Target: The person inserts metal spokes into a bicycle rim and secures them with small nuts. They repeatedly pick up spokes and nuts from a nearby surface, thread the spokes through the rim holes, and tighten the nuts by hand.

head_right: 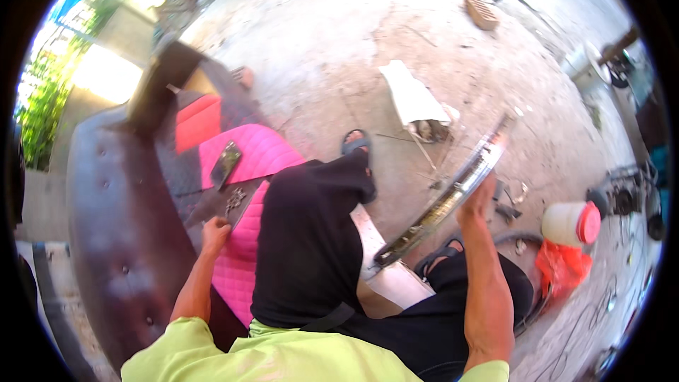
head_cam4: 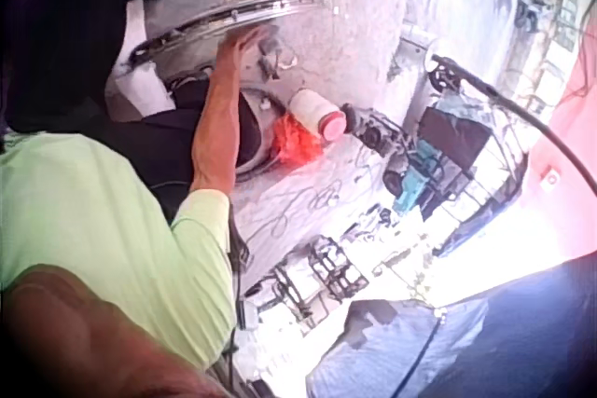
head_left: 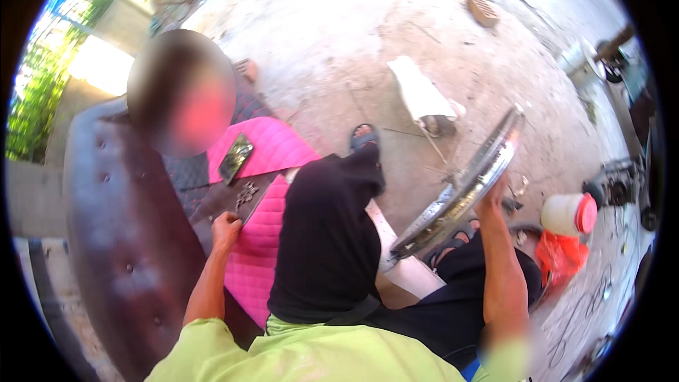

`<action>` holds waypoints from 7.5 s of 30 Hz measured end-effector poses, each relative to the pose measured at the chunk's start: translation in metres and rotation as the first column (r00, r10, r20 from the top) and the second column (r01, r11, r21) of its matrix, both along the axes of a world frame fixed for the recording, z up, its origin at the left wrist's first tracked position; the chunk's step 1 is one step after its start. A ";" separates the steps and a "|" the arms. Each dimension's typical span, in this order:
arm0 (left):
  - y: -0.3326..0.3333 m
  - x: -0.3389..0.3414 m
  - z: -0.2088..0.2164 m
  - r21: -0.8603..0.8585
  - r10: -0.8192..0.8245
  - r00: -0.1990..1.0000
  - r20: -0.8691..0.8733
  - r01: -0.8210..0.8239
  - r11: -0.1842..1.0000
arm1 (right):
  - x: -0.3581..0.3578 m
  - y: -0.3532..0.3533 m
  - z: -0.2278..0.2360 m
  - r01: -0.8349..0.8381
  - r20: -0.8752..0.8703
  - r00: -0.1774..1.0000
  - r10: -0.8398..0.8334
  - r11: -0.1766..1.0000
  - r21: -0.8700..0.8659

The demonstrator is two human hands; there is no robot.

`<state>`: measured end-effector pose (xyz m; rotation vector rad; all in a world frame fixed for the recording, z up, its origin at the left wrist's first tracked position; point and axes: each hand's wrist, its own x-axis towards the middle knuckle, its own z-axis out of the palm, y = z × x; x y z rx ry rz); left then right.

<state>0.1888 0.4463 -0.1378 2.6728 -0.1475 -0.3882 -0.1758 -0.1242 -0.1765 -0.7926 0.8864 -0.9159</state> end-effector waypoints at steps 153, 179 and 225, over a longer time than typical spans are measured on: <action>-0.509 -0.193 0.120 -0.809 -0.839 0.320 -0.441 0.262 0.525 | -0.043 0.008 -0.004 -0.299 -0.820 0.530 0.213 0.953 0.055; -0.512 -0.193 0.128 -0.798 -0.828 0.345 -0.443 0.270 0.539 | -0.040 0.020 0.004 -0.542 -0.966 0.093 0.243 0.826 0.155; -0.514 -0.192 0.121 -0.804 -0.861 0.334 -0.385 0.337 0.490 | -0.026 0.043 -0.021 -0.465 -0.867 0.429 0.253 0.885 0.028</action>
